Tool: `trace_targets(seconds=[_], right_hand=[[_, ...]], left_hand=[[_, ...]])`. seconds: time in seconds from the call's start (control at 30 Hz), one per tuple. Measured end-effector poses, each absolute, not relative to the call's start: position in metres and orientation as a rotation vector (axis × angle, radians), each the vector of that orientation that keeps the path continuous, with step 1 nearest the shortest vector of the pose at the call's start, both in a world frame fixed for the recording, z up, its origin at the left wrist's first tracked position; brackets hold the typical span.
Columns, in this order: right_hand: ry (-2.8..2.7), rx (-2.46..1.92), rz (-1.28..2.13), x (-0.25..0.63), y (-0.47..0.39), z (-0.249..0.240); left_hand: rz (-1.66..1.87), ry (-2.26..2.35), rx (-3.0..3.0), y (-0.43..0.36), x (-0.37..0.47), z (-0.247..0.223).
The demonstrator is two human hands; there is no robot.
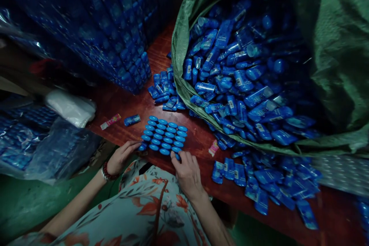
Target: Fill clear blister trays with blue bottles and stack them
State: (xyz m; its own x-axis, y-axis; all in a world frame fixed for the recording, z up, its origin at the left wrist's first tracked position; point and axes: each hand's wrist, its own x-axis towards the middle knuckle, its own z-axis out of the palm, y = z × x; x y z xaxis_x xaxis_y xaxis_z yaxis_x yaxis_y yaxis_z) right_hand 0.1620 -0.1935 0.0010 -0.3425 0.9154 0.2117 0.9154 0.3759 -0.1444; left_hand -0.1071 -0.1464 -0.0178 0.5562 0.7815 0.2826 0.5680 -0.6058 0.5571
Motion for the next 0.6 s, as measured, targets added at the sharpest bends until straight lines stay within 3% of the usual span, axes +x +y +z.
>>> trace_targets(seconds=[0.6], right_hand=[[-2.21,-1.35,-0.019,0.178,-0.187,-0.024]], left_hand=[[0.389,0.734,2.677,-0.107,-0.093,0.007]])
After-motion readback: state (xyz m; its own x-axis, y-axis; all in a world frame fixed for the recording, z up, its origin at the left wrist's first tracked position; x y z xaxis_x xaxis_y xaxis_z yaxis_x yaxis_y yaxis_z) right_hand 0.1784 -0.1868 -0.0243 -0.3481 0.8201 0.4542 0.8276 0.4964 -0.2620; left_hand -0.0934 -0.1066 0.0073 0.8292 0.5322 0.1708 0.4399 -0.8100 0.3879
